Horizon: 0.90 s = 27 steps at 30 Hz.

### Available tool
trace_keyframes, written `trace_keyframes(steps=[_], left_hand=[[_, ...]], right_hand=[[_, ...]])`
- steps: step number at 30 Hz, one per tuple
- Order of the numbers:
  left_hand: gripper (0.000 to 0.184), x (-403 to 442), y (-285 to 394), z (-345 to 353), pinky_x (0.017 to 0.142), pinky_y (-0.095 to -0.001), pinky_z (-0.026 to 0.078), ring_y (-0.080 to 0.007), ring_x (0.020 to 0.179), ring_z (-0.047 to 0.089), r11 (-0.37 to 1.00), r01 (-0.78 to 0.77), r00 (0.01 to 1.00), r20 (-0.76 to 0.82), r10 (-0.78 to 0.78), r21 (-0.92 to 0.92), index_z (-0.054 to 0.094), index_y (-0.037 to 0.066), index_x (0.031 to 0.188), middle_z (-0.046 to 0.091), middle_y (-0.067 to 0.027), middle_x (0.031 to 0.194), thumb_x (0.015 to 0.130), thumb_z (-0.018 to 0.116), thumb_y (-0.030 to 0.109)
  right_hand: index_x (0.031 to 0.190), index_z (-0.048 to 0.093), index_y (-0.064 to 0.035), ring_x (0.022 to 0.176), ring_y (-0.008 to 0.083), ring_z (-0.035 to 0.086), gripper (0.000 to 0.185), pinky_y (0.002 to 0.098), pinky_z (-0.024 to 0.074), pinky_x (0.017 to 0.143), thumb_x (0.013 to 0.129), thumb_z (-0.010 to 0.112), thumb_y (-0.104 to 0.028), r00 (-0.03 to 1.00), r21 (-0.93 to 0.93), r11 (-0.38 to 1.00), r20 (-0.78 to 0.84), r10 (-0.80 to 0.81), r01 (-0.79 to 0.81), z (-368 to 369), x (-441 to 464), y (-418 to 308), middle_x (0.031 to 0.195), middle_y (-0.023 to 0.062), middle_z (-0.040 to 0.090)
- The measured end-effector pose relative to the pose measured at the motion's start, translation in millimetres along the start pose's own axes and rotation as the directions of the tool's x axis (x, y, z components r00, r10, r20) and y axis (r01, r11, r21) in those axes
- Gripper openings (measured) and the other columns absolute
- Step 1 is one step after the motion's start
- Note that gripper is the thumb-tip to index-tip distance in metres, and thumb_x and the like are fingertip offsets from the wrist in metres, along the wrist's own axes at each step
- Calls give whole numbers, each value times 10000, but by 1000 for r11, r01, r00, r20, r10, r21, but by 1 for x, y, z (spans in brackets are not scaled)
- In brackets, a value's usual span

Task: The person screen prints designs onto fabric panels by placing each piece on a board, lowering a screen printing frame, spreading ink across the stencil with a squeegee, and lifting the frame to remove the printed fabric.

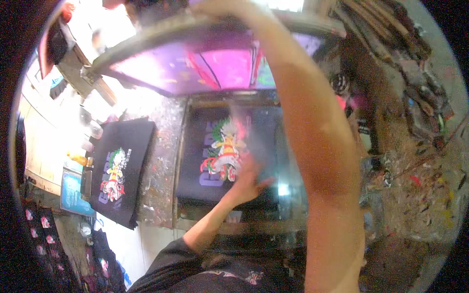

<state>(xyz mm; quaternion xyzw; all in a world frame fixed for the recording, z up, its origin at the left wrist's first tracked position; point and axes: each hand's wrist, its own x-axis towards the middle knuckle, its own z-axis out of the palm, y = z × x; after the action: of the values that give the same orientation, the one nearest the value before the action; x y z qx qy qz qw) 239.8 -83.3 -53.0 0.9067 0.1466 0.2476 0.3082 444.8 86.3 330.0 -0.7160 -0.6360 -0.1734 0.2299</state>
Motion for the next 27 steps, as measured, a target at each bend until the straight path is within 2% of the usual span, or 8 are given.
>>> trace_keyframes(steps=[3,5,7,11,15,19,23,27], left_hand=[[657,41,23,-46,1181,-620,277,-516,1426,395,775,77,997,68,-43,-627,517,41,1461,423,-284,1556,931,751,352],[627,31,57,-130,1196,-608,266,-449,1454,404,977,-160,783,-585,212,139,538,74,1464,512,-220,1504,915,759,282],[516,15,81,-200,1218,-605,217,-402,1432,457,794,252,691,-677,252,553,630,80,1350,618,-199,1375,868,769,199],[463,-56,51,-266,1145,-543,354,-341,1378,512,454,286,948,-318,-5,844,663,64,1278,660,-181,1296,851,784,196],[471,-145,-1,-197,939,-450,447,-266,1045,600,785,204,963,22,-267,585,669,36,1060,650,-98,1016,777,861,361],[483,-162,-22,-163,930,-444,433,-286,1005,587,836,161,986,-45,-162,524,656,49,1010,626,-103,990,762,855,413],[466,-164,-30,-154,945,-444,415,-298,973,574,843,209,977,-75,-199,495,643,63,982,608,-97,966,772,835,431],[459,-162,-31,-154,954,-445,405,-292,952,565,829,214,975,-63,-213,517,637,66,962,589,-91,940,765,835,430]], right_hand=[[1272,675,-65,1038,419,702,660,502,550,915,926,591,-621,941,-189,924,5,-339,333,-11,-58,-22,1133,248,723],[1228,661,-40,956,413,716,666,525,558,858,932,593,-633,996,-5,996,19,84,-84,-48,-125,-69,1038,240,727],[1079,715,-33,904,383,721,619,499,563,838,923,593,-620,994,28,994,-12,107,-106,-37,-169,-89,898,224,726],[1106,723,-81,913,291,746,531,500,509,950,978,551,-567,990,-181,977,-56,-127,115,22,-286,-126,954,186,753],[965,692,-113,788,297,735,345,536,494,871,954,633,-453,938,19,998,344,51,-62,120,-362,-124,874,106,748],[968,669,-138,757,271,729,234,482,527,779,922,667,-368,845,111,982,530,74,-155,126,-383,-100,843,77,731],[889,635,-151,698,224,703,125,481,554,810,848,675,-262,956,-18,973,193,-222,229,160,-424,-78,740,35,648],[903,669,-211,700,188,699,288,498,567,805,972,634,-489,937,-211,929,-107,-332,305,218,-351,-20,727,2,659]])
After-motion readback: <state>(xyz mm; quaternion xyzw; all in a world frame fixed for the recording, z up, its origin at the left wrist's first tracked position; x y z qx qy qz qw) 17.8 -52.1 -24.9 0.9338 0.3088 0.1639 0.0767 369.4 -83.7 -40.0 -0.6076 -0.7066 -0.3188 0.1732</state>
